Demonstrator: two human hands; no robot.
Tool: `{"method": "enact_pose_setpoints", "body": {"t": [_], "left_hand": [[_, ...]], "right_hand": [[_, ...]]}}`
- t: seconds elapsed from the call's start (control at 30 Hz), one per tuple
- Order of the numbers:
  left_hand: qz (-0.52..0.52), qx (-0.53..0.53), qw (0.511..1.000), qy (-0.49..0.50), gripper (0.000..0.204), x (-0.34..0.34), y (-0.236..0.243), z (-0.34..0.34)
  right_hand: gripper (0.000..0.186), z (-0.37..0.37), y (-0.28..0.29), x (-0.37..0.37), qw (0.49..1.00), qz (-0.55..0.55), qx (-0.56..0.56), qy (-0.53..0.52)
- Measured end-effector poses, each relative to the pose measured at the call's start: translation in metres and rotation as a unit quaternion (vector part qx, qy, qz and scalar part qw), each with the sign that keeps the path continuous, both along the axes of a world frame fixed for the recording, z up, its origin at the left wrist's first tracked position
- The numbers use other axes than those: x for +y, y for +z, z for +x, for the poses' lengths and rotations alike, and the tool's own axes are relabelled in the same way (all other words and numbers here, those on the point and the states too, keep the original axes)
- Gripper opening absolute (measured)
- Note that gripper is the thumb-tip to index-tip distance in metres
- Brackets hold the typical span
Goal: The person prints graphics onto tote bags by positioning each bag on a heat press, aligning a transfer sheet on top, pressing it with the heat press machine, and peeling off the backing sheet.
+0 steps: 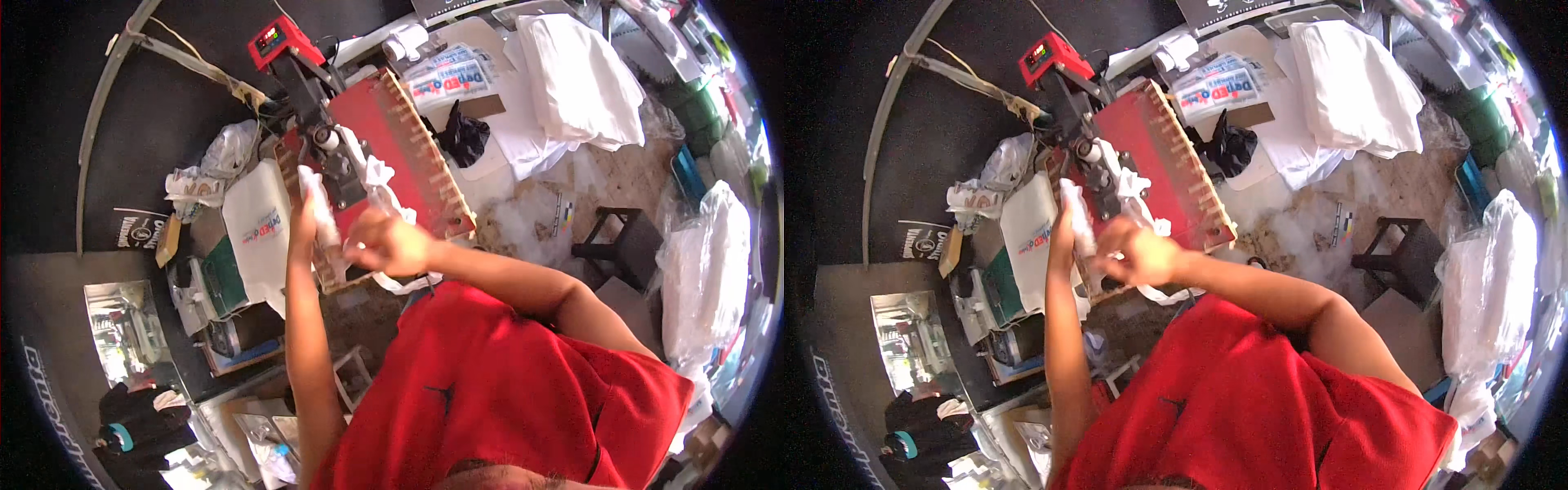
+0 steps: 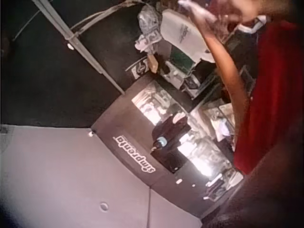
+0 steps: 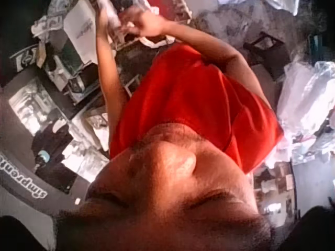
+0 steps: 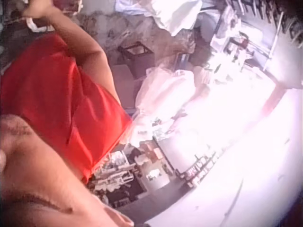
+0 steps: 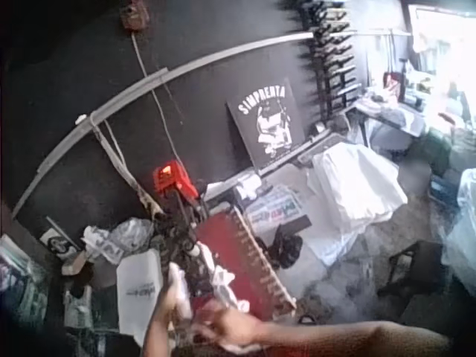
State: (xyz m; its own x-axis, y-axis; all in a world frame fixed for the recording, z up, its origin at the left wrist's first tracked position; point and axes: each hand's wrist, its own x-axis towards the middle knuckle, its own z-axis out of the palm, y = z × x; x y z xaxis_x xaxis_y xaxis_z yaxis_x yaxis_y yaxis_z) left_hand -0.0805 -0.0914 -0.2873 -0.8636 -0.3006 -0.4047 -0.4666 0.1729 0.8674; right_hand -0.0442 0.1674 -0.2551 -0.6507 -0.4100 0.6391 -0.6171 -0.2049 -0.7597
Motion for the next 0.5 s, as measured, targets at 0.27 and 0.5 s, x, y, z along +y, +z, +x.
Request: {"method": "enact_pose_setpoints", "body": {"t": [0.27,0.5], "left_hand": [[0.055,-0.144,0.986,-0.056,0.038,-0.046,0.021,0.224],[0.127,-0.279,0.944,-0.122,0.026,0.044,-0.003,0.249]], "right_hand": [[0.077,-0.195,-0.183,0.162,0.806,0.539,-0.034,-0.243],[0.07,-0.145,-0.244,0.137,0.691,0.7,-0.032,-0.176]]}}
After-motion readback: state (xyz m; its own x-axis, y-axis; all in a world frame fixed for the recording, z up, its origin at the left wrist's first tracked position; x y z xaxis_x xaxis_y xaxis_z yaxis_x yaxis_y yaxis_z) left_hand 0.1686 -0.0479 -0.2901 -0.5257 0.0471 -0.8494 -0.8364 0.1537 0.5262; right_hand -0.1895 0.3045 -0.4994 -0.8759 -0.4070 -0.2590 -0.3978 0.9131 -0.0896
